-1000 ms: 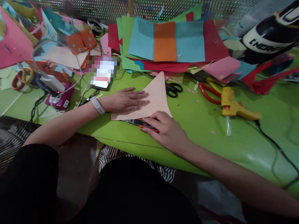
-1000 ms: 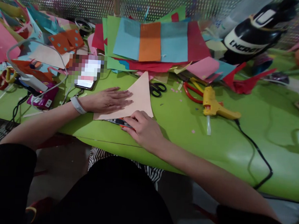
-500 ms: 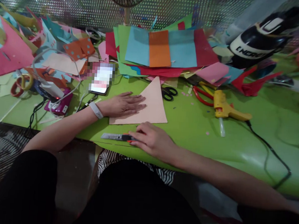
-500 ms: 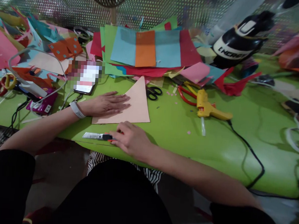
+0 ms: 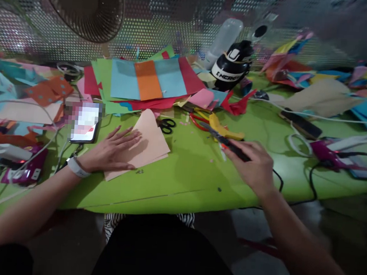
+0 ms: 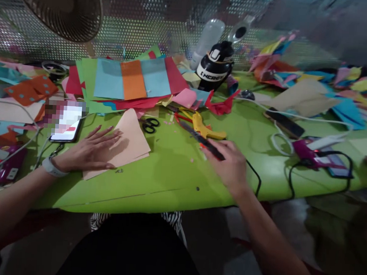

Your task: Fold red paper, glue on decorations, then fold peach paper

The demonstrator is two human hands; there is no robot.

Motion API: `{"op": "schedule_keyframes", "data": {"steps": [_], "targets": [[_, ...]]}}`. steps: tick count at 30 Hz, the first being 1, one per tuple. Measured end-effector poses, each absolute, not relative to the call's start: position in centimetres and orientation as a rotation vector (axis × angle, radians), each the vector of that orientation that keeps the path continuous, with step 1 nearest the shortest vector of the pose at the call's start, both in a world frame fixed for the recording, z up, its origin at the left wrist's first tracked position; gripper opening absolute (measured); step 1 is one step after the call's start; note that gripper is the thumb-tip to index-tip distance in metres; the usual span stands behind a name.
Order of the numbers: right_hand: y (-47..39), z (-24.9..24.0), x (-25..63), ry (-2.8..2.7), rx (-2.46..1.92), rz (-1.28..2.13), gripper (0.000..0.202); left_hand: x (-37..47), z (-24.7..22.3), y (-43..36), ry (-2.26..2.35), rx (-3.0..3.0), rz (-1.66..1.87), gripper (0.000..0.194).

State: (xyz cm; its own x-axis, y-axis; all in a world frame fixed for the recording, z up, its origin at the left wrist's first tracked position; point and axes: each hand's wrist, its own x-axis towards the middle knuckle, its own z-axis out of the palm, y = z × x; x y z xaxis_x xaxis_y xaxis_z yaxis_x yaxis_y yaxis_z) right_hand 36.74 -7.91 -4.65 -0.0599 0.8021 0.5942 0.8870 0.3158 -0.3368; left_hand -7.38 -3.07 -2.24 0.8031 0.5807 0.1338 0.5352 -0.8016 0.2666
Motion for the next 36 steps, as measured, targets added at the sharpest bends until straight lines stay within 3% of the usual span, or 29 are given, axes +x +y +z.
{"op": "schedule_keyframes", "data": {"steps": [6,14,17,21,30,36], "targets": [[-4.3,-4.6,40.5,-1.721,-1.631,-0.303,0.034,-7.8,-1.7,-3.1,0.784,2.629,0.426,0.085],[-2.3,-3.6,42.5,-1.74,-1.569,-0.184,0.035,-8.0,0.7,-3.9,1.297,1.914,0.693,0.028],[-4.2,-2.9,39.7,-1.872,-1.47,0.01,0.03,-6.1,2.7,-3.1,1.429,1.592,0.798,0.045],[-6.3,-2.0,36.6,-1.854,-1.436,-0.004,0.027,-0.4,3.3,0.0,1.378,1.534,0.569,0.059],[-6.0,-1.0,36.1,-1.721,-1.312,-0.08,0.021,11.9,-1.7,6.8,1.158,1.196,0.768,0.042],[-5.6,-1.8,35.9,-1.864,-1.285,0.012,0.024,10.8,-1.2,4.4,1.158,1.11,0.702,0.035]]}}
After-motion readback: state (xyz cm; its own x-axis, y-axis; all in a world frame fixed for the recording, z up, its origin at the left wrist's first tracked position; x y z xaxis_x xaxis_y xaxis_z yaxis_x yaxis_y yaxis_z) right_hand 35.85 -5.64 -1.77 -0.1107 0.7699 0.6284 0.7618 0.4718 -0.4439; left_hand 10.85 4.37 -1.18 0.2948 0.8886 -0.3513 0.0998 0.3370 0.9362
